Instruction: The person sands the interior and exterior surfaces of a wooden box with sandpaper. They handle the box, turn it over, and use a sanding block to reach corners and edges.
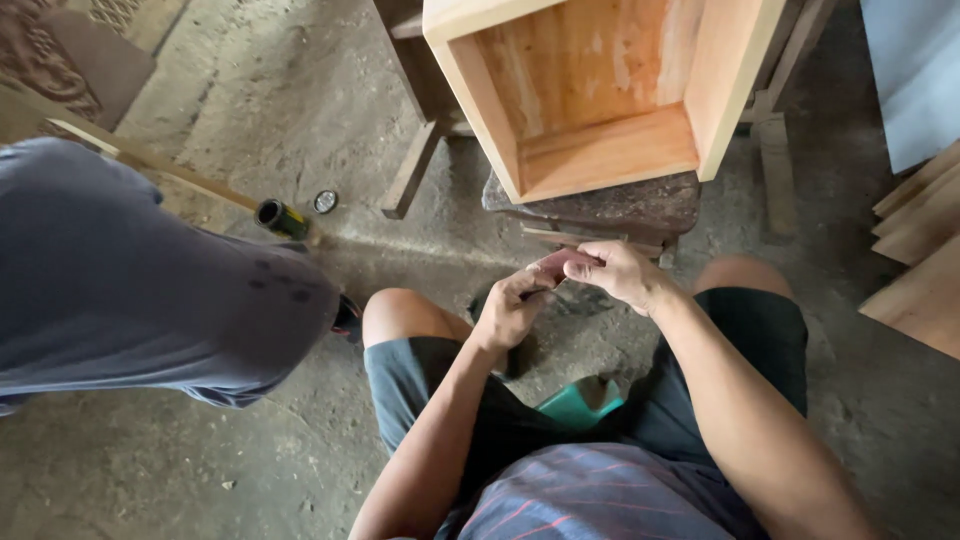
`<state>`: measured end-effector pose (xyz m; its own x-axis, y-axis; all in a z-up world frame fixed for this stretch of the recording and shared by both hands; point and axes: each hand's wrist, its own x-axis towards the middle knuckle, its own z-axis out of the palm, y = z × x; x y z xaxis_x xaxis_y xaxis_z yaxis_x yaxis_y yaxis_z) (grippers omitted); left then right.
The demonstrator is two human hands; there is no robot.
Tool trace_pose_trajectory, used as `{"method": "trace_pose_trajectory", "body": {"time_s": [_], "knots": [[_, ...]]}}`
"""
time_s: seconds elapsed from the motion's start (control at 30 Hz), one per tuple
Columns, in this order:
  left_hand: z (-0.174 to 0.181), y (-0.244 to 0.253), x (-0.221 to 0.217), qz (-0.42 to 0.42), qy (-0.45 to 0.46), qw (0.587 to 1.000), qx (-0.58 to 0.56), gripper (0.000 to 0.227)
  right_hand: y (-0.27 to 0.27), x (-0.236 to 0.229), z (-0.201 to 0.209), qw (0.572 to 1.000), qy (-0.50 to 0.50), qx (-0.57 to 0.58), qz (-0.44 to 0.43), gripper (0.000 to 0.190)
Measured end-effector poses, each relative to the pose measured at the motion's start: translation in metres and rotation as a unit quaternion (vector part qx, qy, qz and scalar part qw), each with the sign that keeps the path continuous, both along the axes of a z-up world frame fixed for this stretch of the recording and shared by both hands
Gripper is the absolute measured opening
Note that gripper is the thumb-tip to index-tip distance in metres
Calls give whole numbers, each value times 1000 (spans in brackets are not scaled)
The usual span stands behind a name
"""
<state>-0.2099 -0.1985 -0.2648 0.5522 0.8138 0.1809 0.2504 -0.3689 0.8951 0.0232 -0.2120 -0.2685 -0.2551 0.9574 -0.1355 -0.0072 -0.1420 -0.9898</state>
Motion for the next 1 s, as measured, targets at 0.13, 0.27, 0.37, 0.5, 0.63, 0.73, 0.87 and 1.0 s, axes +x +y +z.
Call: {"method": "trace_pose_trajectory", "body": {"time_s": [0.13,0.27,0.37,0.5,0.63,0.73,0.87,1.0], "knots": [[15,-2,4,-31,-33,999,13,16,2,-3,1,998,66,-21,8,34],[27,0,6,36,12,995,88,22,3,-2,7,994,108,29,-1,30],[28,8,1,105,9,992,76,25,6,-2,8,985,156,26,-65,30],[29,23,-21,187,-20,976,107,27,14,7,-3,973,165,-9,-161,29],[51,51,-36,225,-103,960,132,18,26,-2,-16,971,39,81,-221,24],[78,97,-31,229,-166,959,23,14,42,-16,-2,962,129,110,-213,26],[87,152,-22,324,60,922,201,19,74,-46,38,912,-66,214,-345,25],[65,178,-27,346,126,907,203,23,120,-87,51,830,-186,366,-377,26]]}}
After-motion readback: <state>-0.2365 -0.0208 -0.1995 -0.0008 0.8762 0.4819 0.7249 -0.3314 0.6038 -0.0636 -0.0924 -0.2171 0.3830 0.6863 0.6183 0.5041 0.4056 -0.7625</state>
